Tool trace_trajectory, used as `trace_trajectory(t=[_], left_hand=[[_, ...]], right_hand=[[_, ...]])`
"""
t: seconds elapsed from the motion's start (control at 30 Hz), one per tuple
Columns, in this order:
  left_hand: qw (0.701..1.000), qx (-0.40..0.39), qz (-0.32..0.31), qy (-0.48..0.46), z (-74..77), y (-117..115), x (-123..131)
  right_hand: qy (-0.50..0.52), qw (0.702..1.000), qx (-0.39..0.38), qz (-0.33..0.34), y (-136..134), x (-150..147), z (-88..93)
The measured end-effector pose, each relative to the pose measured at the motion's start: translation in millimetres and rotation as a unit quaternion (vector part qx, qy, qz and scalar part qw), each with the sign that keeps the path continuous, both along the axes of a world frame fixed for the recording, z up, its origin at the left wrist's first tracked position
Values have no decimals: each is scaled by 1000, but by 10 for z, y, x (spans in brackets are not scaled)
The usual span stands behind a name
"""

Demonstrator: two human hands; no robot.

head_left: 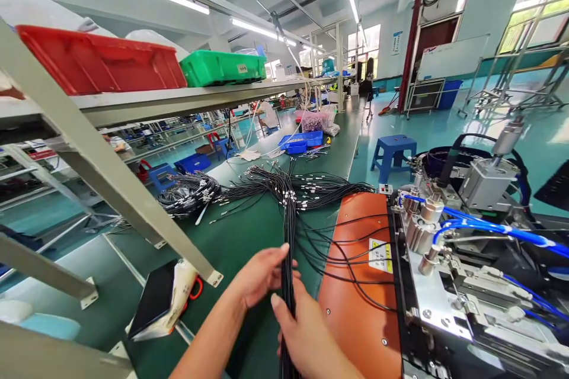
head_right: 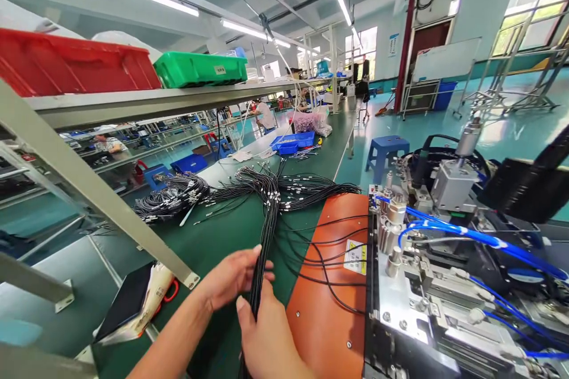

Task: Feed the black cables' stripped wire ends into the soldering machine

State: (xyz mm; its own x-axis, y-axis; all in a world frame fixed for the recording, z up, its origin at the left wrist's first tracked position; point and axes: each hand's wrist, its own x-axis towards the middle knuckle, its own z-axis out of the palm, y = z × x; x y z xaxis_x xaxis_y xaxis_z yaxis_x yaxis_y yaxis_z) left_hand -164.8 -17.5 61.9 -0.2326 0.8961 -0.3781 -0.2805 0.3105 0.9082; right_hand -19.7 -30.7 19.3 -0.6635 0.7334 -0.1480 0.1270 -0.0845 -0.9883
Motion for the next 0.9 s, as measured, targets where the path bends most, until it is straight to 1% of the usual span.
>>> trace_trajectory(t=[0.03,0.1,0.17,0.27,0.4,0.5,0.57,0.67,0.73,0.8,0.9], left_hand=[[1000,-2,-10,-21,-96,-131,98],[999,8,-13,-45,-253,-285,239],[998,22,-12,-61,-363,-332,299],[995,36,-22,-92,-452,-325,275],[988,40,-54,-137,-458,-336,157],[982,27,-100,-157,-431,-350,94],[979,14,-131,-158,-422,-358,108],[978,-4,-159,-138,-435,-372,224],[982,-7,-148,-115,-460,-361,322],[988,-4,-123,-96,-479,-334,391],[990,-10,-102,-94,-452,-311,418]], right_hand=[[9,1000,23,-7,35,67,-5],[10,998,51,-28,115,179,-49],[-4,997,55,-52,207,239,-117],[-12,996,31,-86,354,209,-193],[-16,995,2,-103,519,67,-194],[-26,996,-20,-79,590,8,-191],[-31,997,-26,-67,607,1,-213],[-26,996,-16,-80,614,15,-272],[-21,995,-14,-96,628,25,-314],[-15,994,-16,-106,649,30,-339],[-5,992,-23,-123,672,36,-320]])
